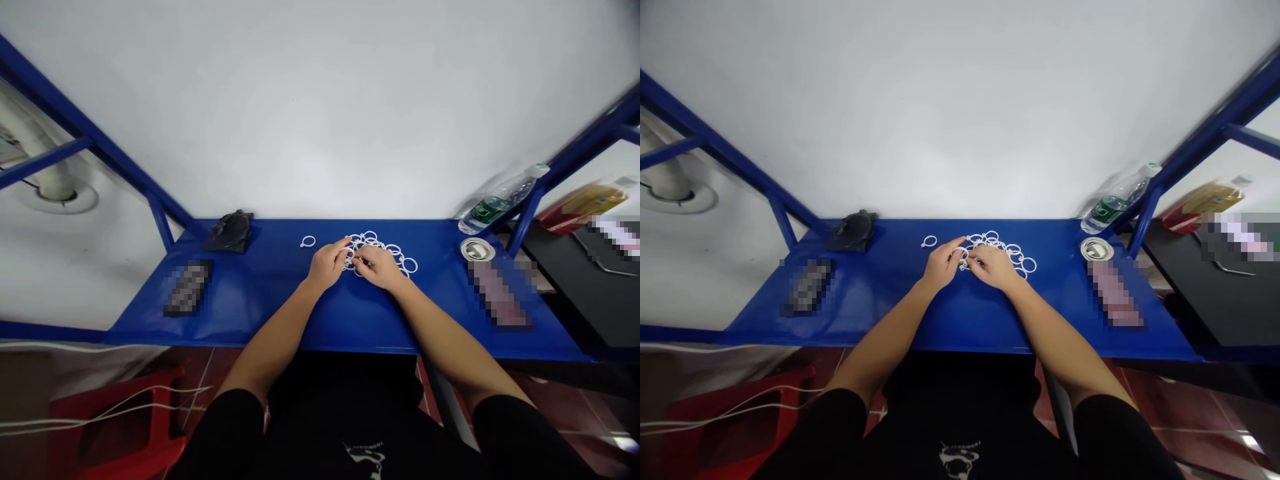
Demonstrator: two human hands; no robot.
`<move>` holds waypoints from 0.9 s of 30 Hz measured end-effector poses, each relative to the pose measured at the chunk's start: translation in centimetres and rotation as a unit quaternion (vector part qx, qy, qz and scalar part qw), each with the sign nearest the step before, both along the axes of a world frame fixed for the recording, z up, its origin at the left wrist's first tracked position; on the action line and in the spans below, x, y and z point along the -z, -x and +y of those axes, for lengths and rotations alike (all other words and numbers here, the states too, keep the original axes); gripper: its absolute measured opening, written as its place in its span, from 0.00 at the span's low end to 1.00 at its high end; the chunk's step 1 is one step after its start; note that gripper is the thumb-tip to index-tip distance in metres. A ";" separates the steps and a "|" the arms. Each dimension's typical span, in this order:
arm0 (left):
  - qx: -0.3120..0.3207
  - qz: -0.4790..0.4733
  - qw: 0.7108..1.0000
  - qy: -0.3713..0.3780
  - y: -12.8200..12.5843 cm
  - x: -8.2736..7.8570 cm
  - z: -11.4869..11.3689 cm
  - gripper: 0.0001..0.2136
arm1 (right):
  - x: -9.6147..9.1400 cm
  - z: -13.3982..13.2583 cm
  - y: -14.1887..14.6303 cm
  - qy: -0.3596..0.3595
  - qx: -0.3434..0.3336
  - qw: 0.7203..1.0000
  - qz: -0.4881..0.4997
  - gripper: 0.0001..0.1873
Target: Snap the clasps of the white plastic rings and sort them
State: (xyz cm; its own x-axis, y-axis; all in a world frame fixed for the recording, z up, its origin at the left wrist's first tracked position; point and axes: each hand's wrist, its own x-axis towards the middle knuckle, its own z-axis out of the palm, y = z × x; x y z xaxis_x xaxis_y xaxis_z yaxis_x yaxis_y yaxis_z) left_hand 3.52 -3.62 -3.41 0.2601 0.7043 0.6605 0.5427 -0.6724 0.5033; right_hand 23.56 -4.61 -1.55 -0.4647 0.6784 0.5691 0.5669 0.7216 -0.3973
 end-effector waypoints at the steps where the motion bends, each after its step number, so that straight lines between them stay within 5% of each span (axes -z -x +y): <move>1: 0.002 0.002 1.000 0.005 0.1 0.0 0.0 0.19 | 0.0 0.0 0.0 -0.004 0.002 1.000 0.003 0.08; 16: 0.025 -0.001 1.000 0.010 0.4 -0.2 0.4 0.14 | -0.3 -0.6 0.0 0.032 0.040 0.997 0.064 0.09; 22: -0.031 -0.015 0.999 0.009 0.5 -0.2 0.4 0.17 | -0.9 -0.9 0.3 0.058 -0.002 0.998 0.020 0.14; 27: -0.011 -0.004 1.000 0.014 0.2 -0.1 0.3 0.16 | -0.7 -0.9 0.4 0.055 0.021 0.998 0.006 0.16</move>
State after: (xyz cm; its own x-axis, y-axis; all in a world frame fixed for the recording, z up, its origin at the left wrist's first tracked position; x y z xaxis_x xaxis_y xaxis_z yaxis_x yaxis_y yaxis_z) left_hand 3.28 -3.37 -3.35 0.2382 0.7285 0.6423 0.5530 -0.6454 0.5269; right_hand 23.12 -5.54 -0.85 -0.4280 0.7560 0.4953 0.5907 0.6487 -0.4798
